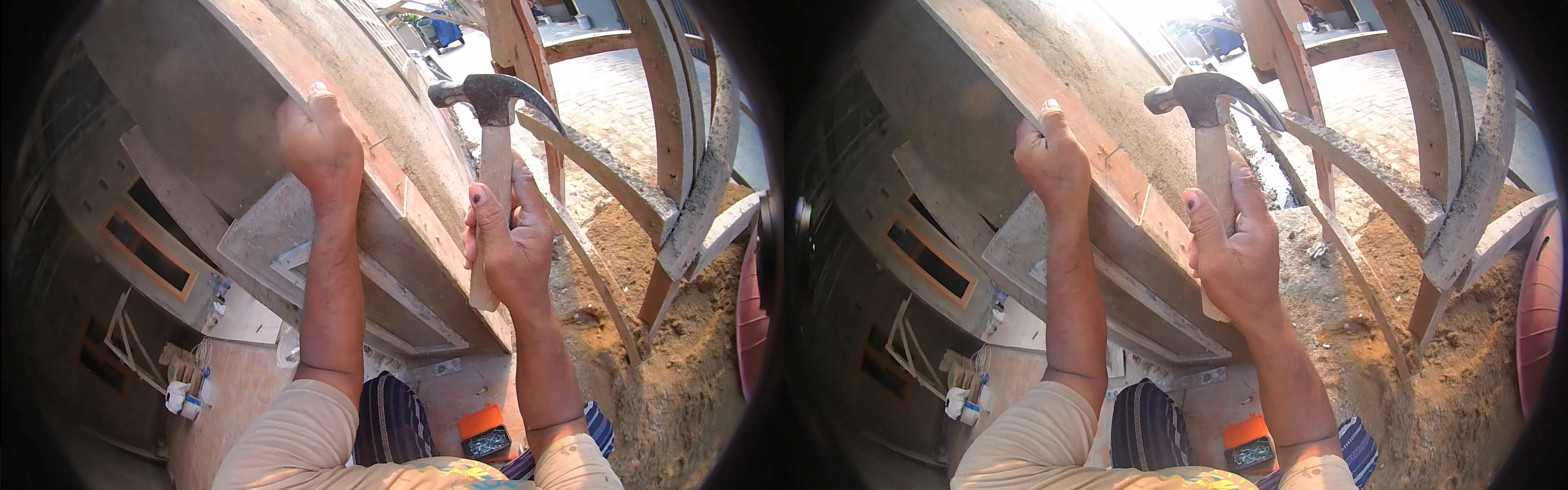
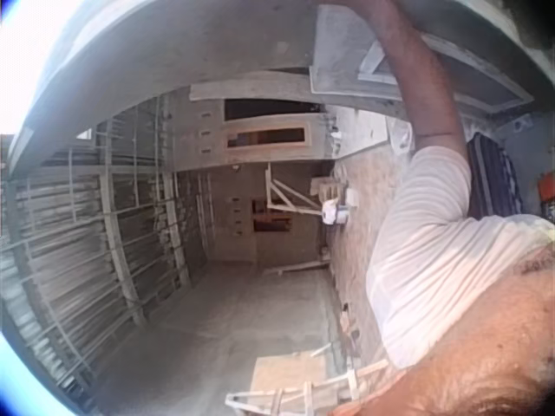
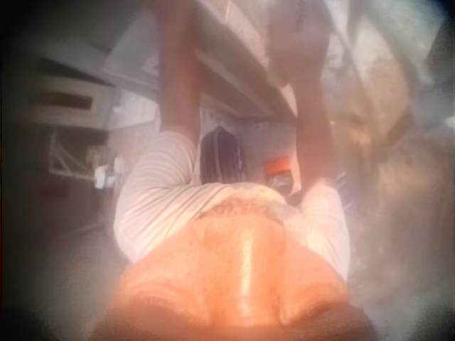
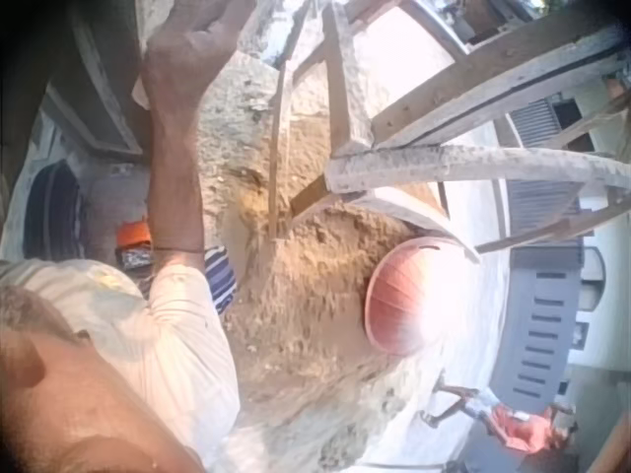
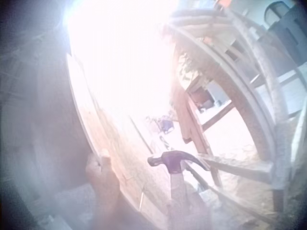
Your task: The person hammers nails into wooden planks to secure a rectangular frame against a concrete pillar. They repeatedly position the wood, drive nails with a hammer, and use a spirit level to check alignment.
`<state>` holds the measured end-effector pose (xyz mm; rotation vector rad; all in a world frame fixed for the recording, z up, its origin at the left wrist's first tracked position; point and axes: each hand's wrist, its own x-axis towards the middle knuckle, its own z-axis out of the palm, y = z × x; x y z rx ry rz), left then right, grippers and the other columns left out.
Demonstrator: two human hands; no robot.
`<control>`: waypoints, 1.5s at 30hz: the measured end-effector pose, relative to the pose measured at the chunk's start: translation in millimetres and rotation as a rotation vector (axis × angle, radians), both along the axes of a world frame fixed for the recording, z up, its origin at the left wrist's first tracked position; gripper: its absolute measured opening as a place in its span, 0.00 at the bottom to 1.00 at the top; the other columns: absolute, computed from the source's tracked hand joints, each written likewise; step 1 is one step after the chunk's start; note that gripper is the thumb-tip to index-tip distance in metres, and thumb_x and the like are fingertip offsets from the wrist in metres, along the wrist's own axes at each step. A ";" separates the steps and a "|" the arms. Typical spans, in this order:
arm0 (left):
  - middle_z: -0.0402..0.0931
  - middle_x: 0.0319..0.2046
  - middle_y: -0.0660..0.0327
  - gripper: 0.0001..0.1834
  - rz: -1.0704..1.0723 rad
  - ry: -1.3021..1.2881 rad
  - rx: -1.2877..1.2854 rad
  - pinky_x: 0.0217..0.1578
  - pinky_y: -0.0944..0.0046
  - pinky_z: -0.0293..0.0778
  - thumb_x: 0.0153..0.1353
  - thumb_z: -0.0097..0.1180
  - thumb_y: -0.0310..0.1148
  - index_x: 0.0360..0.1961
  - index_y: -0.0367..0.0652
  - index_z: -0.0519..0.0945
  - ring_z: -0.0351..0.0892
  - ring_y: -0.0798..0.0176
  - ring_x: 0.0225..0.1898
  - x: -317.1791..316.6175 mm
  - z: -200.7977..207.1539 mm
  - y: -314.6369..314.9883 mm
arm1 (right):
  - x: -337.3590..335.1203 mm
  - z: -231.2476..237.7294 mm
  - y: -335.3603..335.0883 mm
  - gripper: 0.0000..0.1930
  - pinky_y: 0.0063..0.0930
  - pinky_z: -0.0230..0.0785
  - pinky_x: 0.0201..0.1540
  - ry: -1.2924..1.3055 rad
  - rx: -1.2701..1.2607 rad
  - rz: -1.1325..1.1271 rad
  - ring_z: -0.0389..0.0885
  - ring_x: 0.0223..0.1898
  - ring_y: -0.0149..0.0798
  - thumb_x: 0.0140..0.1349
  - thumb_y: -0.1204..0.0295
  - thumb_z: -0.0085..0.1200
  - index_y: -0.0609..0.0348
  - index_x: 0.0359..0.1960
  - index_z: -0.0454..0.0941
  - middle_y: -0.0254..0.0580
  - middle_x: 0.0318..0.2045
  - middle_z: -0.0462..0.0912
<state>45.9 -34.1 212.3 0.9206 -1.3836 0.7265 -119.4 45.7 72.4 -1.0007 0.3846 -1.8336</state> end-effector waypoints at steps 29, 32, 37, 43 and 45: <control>0.82 0.30 0.55 0.17 0.018 0.065 0.010 0.42 0.58 0.74 0.73 0.55 0.37 0.37 0.29 0.81 0.78 0.62 0.34 -1.4 1.5 3.2 | 25.3 -11.1 -0.5 0.26 0.21 0.70 0.18 -0.451 -0.079 -0.127 0.74 0.17 0.24 0.77 0.68 0.53 0.63 0.71 0.63 0.35 0.27 0.76; 0.81 0.29 0.55 0.17 -0.004 0.064 0.001 0.41 0.57 0.74 0.72 0.55 0.37 0.35 0.29 0.80 0.77 0.62 0.33 -1.4 1.3 -4.0 | 50.4 -27.6 -19.6 0.25 0.20 0.71 0.18 0.091 -0.005 0.163 0.74 0.17 0.25 0.78 0.67 0.52 0.62 0.71 0.63 0.35 0.26 0.76; 0.80 0.36 0.49 0.15 -0.048 0.103 0.052 0.44 0.54 0.74 0.71 0.54 0.33 0.38 0.27 0.81 0.80 0.53 0.38 -4.8 1.0 7.2 | 35.4 -20.6 -8.3 0.27 0.17 0.66 0.19 -0.015 0.012 0.188 0.72 0.19 0.21 0.77 0.69 0.53 0.65 0.72 0.61 0.33 0.28 0.76; 0.80 0.41 0.48 0.13 -0.051 0.108 0.061 0.47 0.53 0.74 0.70 0.54 0.31 0.40 0.28 0.82 0.82 0.50 0.42 -9.7 2.4 7.8 | 47.1 -15.7 -7.4 0.26 0.17 0.66 0.19 -0.239 -0.081 -0.011 0.72 0.19 0.21 0.78 0.69 0.51 0.66 0.72 0.61 0.32 0.27 0.74; 0.80 0.41 0.48 0.13 -0.071 0.126 0.073 0.47 0.53 0.74 0.70 0.54 0.32 0.40 0.29 0.83 0.82 0.49 0.42 -11.9 -0.5 8.5 | 47.5 -21.4 -13.2 0.27 0.18 0.66 0.19 0.015 -0.003 0.216 0.73 0.19 0.21 0.77 0.70 0.52 0.66 0.73 0.60 0.32 0.27 0.75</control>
